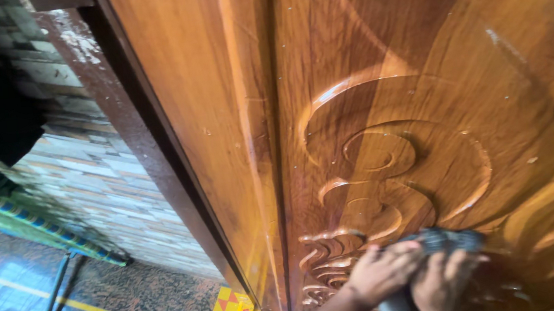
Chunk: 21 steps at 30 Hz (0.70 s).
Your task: The person cleans a wooden door with intricate carvings using a grey cloth. They wipe the door handle, latch, and the carved patterns on the door surface.
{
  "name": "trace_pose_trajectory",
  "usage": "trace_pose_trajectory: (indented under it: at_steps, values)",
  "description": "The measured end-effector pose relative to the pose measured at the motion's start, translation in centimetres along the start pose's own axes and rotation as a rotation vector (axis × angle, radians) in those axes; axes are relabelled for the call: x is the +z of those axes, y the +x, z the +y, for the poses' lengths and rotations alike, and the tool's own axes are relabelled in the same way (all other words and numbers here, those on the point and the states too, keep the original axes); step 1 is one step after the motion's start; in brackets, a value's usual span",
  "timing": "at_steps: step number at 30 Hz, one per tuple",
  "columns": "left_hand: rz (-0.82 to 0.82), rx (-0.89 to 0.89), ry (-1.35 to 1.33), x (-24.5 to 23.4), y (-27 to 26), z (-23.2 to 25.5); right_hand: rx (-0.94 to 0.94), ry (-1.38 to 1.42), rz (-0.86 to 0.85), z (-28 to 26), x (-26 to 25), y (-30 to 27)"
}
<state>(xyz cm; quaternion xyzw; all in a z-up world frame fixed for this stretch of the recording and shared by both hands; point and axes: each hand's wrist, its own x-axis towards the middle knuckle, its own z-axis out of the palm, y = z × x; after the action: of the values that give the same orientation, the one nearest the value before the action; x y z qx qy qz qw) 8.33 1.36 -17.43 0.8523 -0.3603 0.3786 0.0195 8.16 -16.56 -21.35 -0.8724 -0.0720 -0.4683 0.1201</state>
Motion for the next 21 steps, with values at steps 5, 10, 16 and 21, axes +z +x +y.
trace_pose_trajectory:
  at_steps: [5,10,16,21]
  values:
    - [0.048,-0.316,0.313,-0.7,-6.9,-3.5,-0.214,-0.092,-0.211,-9.4,0.7,2.6]
    - [0.016,-0.445,0.238,-2.7,-8.2,-4.5,-0.27,-0.037,-0.171,-13.3,-0.3,4.7]
    - [-0.129,-0.473,-0.054,-4.2,-7.0,-3.2,-0.206,-0.149,-0.321,-13.5,-3.8,4.6]
    - [-0.148,-0.376,-0.111,-5.9,-5.8,-2.9,-0.083,-0.189,-0.34,-13.5,-4.7,3.6]
